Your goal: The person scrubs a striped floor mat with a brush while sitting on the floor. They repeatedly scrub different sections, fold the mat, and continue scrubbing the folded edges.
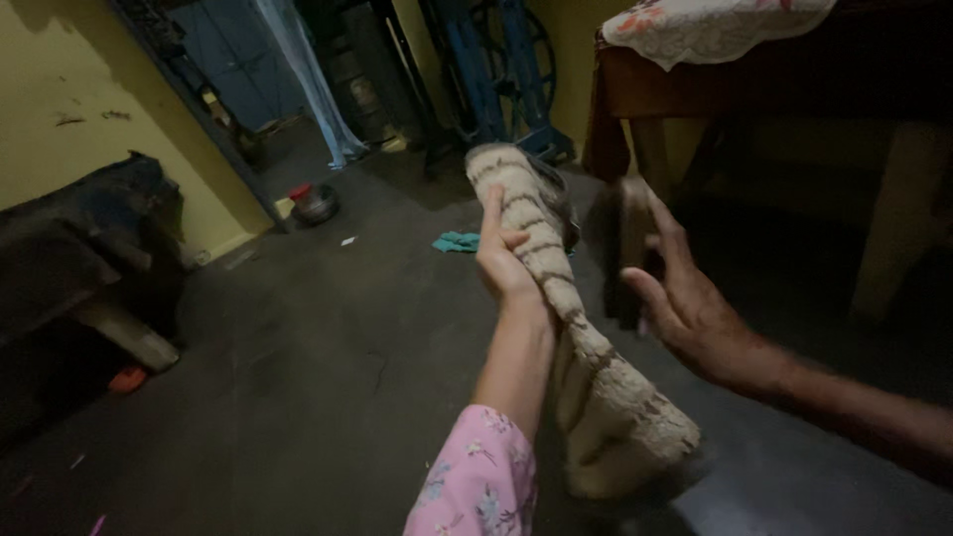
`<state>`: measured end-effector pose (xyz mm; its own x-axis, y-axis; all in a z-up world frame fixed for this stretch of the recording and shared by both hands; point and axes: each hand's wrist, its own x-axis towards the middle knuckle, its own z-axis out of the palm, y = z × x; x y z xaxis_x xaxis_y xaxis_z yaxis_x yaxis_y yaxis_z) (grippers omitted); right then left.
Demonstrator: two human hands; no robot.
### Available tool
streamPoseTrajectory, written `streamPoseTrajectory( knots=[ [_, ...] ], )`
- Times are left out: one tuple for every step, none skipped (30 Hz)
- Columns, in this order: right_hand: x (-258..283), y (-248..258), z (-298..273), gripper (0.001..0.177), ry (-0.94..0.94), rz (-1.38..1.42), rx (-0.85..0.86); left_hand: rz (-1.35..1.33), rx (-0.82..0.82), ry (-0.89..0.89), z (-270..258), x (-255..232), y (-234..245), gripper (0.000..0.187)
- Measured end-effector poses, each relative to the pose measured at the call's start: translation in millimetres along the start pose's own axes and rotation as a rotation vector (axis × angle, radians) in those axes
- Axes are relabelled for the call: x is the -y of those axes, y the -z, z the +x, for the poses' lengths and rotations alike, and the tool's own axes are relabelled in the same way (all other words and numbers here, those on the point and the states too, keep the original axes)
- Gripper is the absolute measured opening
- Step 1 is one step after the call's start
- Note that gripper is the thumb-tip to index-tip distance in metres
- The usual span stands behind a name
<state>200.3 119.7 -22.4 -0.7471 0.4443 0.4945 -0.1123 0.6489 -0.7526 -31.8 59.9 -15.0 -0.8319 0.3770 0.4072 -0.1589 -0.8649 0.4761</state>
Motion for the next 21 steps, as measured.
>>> streamPoseTrajectory(
  knots=[
    [10.4, 0.4, -0.7, 0.085, 0.002, -0.004, -0.027, 0.098, -0.155, 0.077, -9.5, 1.0, -4.2, 0.058],
    [16.9, -14.5, 0.2, 0.085, 0.157, 0.002, -0.046, 0.154, -0.109, 0.049, -11.9, -3.1, -7.3, 0.062],
    [17.5, -28.3, -7.8, 0.084, 0.205, -0.008, -0.022, 0.21, -0.063, 0.022, -11.9, -9.6, -9.4, 0.068],
    [9.6, -36.8, -20.6, 0.083, 0.166, -0.012, 0.033, 0.267, -0.019, -0.007, -13.8, -18.3, -10.1, 0.073],
    [5.8, -46.3, -31.6, 0.081, 0.072, -0.025, 0.139, 0.167, -0.094, 0.075, -17.5, -29.3, -8.8, 0.076],
    [-7.3, -46.6, -44.2, 0.08, -0.045, -0.052, 0.273, 0.068, -0.163, 0.159, -19.5, -43.0, -6.5, 0.078],
    [-18.2, -49.3, -56.7, 0.079, -0.147, -0.095, 0.418, -0.031, -0.231, 0.244, -19.8, -53.0, -5.8, 0.081],
    [-31.2, -48.4, -67.5, 0.078, -0.211, -0.122, 0.499, -0.055, -0.196, 0.217, -16.9, -58.3, -6.6, 0.081],
    [-44.2, -47.3, -72.0, 0.078, -0.266, -0.138, 0.542, -0.079, -0.161, 0.191, -11.9, -61.5, -6.9, 0.082],
    [-56.2, -46.9, -70.9, 0.077, -0.313, -0.141, 0.526, -0.106, -0.128, 0.167, -9.5, -60.8, -5.3, 0.082],
    [-66.2, -42.6, -71.7, 0.076, -0.403, -0.101, 0.487, -0.212, 0.136, 0.139, -9.9, -58.8, -1.9, 0.078],
    [-73.4, -38.8, -66.6, 0.076, -0.483, -0.049, 0.428, -0.317, 0.399, 0.1, -12.0, -58.3, 2.6, 0.073],
    [-72.3, -29.6, -61.1, 0.076, -0.571, 0.005, 0.362, -0.42, 0.661, 0.055, -16.0, -59.6, 6.7, 0.069],
    [-71.9, -22.5, -57.8, 0.075, -0.654, 0.067, 0.301, -0.31, 0.463, 0.138, -24.7, -67.6, 12.9, 0.07],
    [-73.6, -14.4, -54.6, 0.075, -0.728, 0.126, 0.237, -0.213, 0.263, 0.196, -36.2, -76.8, 18.2, 0.071],
    [-67.5, -7.1, -51.4, 0.075, -0.786, 0.187, 0.179, -0.125, 0.062, 0.237, -53.3, -92.2, 26.8, 0.072],
    [-59.1, -2.1, -48.3, 0.075, -0.818, 0.234, 0.145, -0.067, 0.003, 0.239, -70.5, -106.4, 33.7, 0.072],
    [-49.4, 2.5, -44.8, 0.076, -0.841, 0.274, 0.121, -0.006, -0.087, 0.246, -92.7, -120.3, 41.5, 0.073],
    [-38.4, 4.9, -42.4, 0.076, -0.858, 0.303, 0.1, 0.042, -0.159, 0.255, -113.6, -131.0, 47.6, 0.074],
    [-27.5, 6.8, -38.0, 0.077, -0.85, 0.316, 0.106, 0.088, -0.23, 0.265, -130.7, -138.6, 52.2, 0.075],
    [-17.0, 5.1, -34.0, 0.078, -0.841, 0.328, 0.111, 0.129, -0.295, 0.273, -145.0, -142.8, 55.9, 0.076]
  ],
)
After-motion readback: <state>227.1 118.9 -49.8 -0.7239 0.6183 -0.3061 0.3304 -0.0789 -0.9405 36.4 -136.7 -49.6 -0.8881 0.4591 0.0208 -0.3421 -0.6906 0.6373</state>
